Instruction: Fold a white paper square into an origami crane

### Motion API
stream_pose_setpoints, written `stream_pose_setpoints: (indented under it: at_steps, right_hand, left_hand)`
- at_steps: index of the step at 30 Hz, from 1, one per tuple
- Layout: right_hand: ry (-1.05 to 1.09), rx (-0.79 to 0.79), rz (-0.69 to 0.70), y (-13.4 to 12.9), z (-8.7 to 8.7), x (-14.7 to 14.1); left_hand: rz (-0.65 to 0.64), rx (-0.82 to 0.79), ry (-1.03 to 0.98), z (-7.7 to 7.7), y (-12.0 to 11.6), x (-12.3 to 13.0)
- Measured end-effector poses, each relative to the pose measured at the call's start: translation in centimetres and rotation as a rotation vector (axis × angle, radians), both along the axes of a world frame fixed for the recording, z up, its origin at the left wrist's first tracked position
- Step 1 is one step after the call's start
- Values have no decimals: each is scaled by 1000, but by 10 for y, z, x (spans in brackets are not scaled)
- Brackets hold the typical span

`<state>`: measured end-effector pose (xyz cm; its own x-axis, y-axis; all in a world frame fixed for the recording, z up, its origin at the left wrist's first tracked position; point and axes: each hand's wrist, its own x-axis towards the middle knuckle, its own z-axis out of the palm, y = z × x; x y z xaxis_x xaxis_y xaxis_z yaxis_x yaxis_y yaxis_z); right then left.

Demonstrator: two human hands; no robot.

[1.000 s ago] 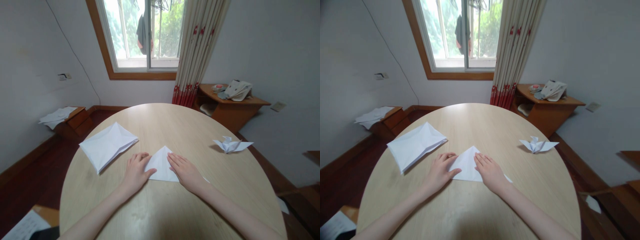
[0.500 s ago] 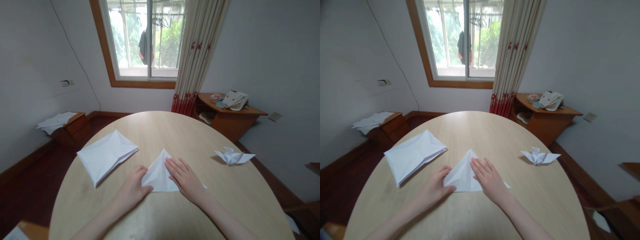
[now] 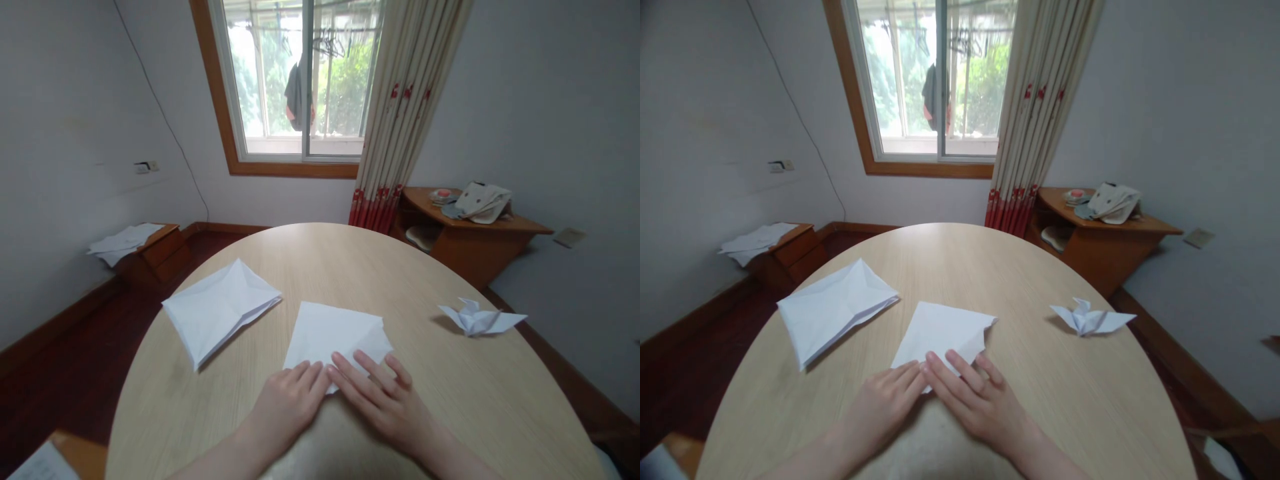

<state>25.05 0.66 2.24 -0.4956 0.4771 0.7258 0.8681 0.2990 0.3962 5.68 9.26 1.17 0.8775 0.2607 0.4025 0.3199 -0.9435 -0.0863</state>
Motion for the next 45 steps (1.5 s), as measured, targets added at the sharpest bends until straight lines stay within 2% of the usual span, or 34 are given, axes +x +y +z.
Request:
stream_pose_setpoints:
  at_steps: [4, 9, 13, 19, 23, 26, 33, 38, 45]
  right_hand:
    - [19, -70, 22, 0, -1, 3]
    - [130, -139, 28, 2, -1, 15]
    - [116, -399, -59, 2, -3, 26]
    - [118, -767, -202, 2, -17, 36]
    - [249, -964, -191, 2, -15, 41]
    - [337, -1054, -164, 2, -10, 43]
    - [420, -1081, -112, 3, -8, 43]
    - [427, -1065, -71, 3, -6, 44]
    - [435, -915, -42, 2, -6, 46]
  left_hand:
    - [23, -5, 83, 0, -5, 3]
    - [38, -241, 97, 5, 1, 1]
    - [5, -391, 62, 11, 10, -2]
    - [-185, -504, 71, 13, 20, -2]
    - [-252, -523, 104, 13, 26, -3]
    - [-248, -476, 129, 13, 34, -5]
    - [-128, -376, 107, 3, 44, -8]
    - [-98, -360, 107, -6, 43, -6]
    - [-65, -419, 32, -1, 42, -6]
